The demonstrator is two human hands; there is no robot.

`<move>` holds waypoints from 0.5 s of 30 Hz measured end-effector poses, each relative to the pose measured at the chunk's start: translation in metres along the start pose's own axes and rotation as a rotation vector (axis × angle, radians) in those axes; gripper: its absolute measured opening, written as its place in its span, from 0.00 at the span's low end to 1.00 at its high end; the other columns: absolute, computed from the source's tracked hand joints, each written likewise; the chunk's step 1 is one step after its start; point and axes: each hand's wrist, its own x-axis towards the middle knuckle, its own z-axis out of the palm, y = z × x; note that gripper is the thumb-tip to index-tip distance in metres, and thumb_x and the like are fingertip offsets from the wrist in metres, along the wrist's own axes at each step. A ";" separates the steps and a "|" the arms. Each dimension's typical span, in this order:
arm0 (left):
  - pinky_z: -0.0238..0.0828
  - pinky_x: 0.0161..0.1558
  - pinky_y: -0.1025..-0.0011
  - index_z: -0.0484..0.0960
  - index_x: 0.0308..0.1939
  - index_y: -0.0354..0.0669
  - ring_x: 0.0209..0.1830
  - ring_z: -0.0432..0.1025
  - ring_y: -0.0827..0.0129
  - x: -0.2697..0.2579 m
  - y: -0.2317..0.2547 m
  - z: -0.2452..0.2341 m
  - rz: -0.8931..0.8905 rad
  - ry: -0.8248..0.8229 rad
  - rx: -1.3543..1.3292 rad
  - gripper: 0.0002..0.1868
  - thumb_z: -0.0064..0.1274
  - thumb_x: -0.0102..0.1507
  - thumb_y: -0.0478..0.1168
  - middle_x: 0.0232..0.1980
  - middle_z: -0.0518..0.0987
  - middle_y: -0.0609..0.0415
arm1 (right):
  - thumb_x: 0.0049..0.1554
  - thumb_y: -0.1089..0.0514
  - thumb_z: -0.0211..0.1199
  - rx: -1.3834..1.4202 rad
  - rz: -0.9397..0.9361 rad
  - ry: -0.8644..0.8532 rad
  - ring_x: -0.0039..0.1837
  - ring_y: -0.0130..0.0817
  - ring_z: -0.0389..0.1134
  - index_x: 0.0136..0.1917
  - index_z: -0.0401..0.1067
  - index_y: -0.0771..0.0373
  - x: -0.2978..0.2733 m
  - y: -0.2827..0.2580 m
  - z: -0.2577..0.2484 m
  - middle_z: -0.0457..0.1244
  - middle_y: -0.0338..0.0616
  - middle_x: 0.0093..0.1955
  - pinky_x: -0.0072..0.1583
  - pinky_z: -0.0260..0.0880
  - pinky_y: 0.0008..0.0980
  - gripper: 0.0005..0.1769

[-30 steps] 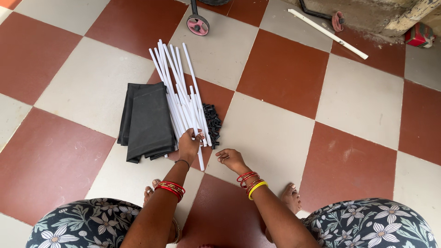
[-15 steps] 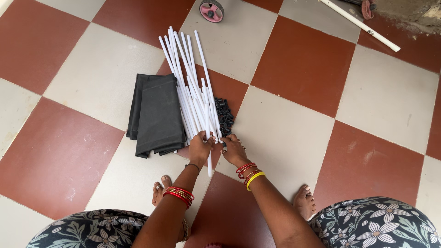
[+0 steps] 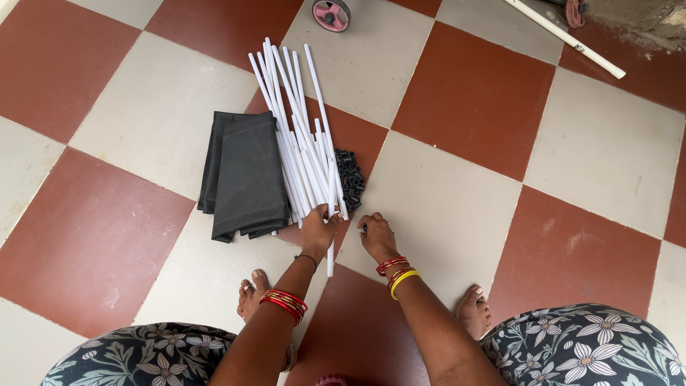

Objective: The person assembles a white plastic frame by connecting white tubes with black plastic joints on a checkered floor.

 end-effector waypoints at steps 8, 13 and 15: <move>0.75 0.39 0.71 0.85 0.47 0.40 0.31 0.79 0.76 0.006 -0.011 0.016 0.061 -0.023 -0.080 0.09 0.57 0.64 0.38 0.36 0.87 0.54 | 0.51 0.66 0.70 0.094 -0.036 0.145 0.57 0.46 0.69 0.54 0.74 0.54 -0.022 -0.005 -0.026 0.64 0.44 0.54 0.59 0.73 0.41 0.18; 0.75 0.36 0.71 0.83 0.51 0.41 0.28 0.77 0.73 -0.005 0.002 0.016 -0.021 -0.068 -0.058 0.11 0.58 0.65 0.39 0.34 0.85 0.50 | 0.49 0.67 0.72 0.052 -0.094 0.113 0.56 0.47 0.68 0.54 0.78 0.52 -0.022 0.008 -0.017 0.64 0.45 0.52 0.59 0.71 0.41 0.20; 0.75 0.35 0.69 0.83 0.51 0.41 0.26 0.76 0.71 -0.009 0.009 0.016 -0.064 -0.099 -0.073 0.12 0.57 0.66 0.41 0.34 0.85 0.50 | 0.52 0.68 0.69 0.134 -0.009 0.072 0.53 0.39 0.73 0.51 0.79 0.58 -0.020 0.016 -0.008 0.68 0.43 0.51 0.57 0.75 0.36 0.13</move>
